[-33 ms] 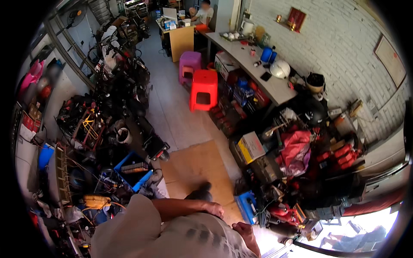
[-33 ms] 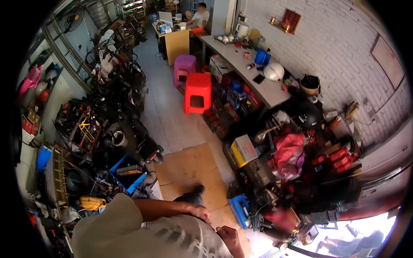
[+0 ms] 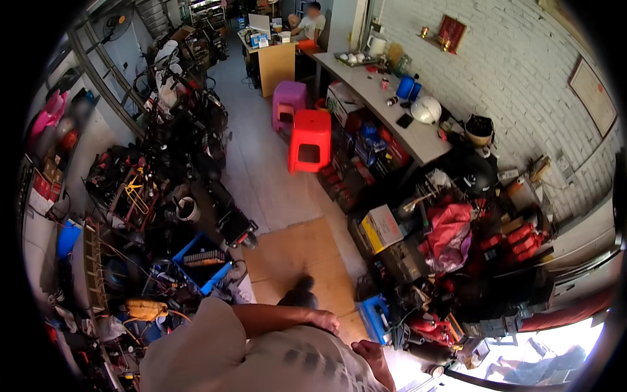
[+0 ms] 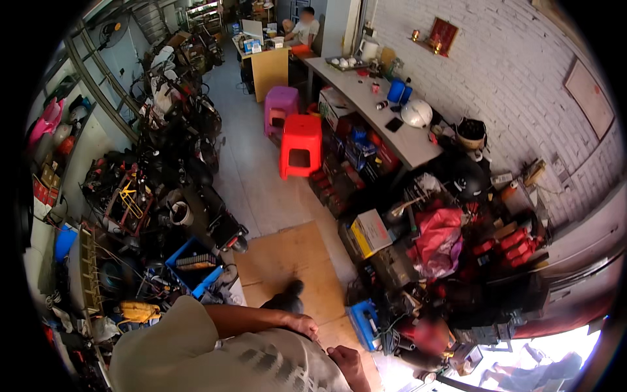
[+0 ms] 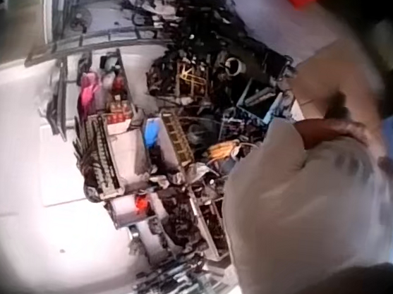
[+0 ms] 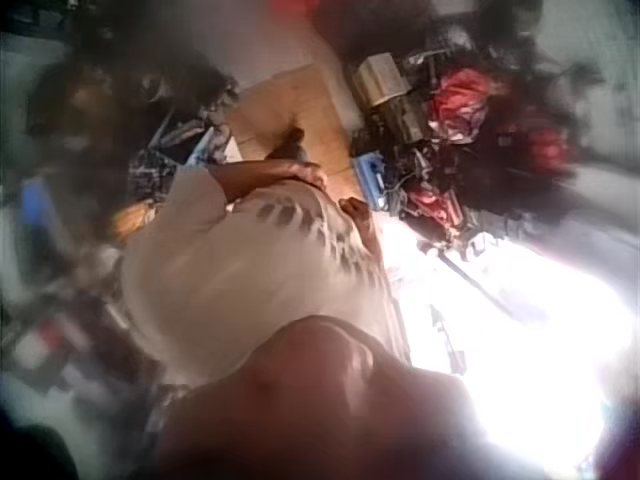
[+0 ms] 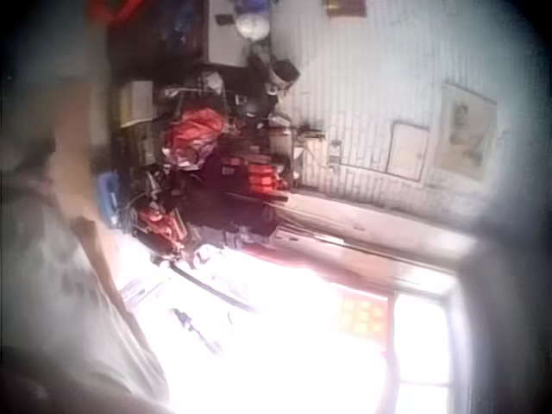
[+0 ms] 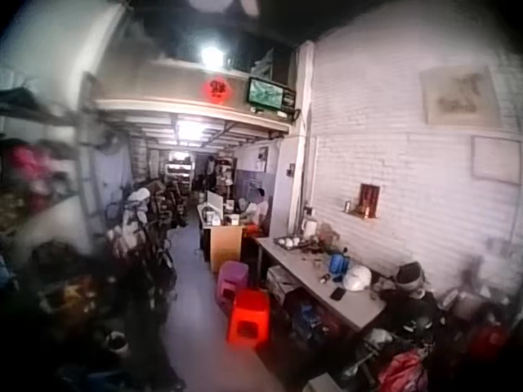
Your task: The person removes a plastic cover from the base of an electric scooter using an impact driver and a wrench.
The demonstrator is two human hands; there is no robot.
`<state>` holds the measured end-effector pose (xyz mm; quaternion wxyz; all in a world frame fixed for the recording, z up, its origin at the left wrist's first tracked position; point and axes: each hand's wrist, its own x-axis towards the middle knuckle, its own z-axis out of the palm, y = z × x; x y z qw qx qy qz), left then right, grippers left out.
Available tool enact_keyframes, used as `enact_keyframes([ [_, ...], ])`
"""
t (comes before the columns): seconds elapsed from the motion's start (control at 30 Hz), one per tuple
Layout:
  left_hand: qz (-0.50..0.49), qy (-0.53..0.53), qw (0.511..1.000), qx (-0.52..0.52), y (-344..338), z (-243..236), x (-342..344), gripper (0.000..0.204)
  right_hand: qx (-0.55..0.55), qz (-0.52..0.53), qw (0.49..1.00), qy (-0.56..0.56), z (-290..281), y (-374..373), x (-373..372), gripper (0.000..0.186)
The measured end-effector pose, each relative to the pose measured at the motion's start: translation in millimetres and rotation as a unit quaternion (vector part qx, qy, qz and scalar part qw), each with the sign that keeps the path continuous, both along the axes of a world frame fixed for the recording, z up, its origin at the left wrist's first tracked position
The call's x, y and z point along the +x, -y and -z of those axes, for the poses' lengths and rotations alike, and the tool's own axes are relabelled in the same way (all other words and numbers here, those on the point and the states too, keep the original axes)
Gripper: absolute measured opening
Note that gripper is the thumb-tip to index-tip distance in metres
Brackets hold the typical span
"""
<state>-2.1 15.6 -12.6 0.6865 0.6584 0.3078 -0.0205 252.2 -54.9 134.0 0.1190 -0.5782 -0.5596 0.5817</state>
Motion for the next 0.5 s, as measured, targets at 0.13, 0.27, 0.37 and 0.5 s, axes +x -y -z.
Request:
enact_keyframes([
  [0.13, -0.009, -0.030, 1.000, -0.003, 4, -21, -69, 0.046, -0.081, 0.060, 0.994, -0.031, -23, 11, -66, 0.036],
  [0.27, -0.002, 0.015, 0.998, 0.053, -71, -1, -109, 0.046, -0.059, 0.105, 0.992, -0.026, -18, -40, -107, 0.034],
  [0.37, -0.022, 0.034, 0.997, 0.066, -108, -11, -161, 0.046, -0.055, 0.131, 0.990, -0.010, 0, -57, -141, 0.034],
  [0.5, -0.021, -0.010, 0.995, 0.101, -134, 13, -207, 0.046, -0.057, 0.141, 0.988, 0.015, 11, -88, -182, 0.035],
])
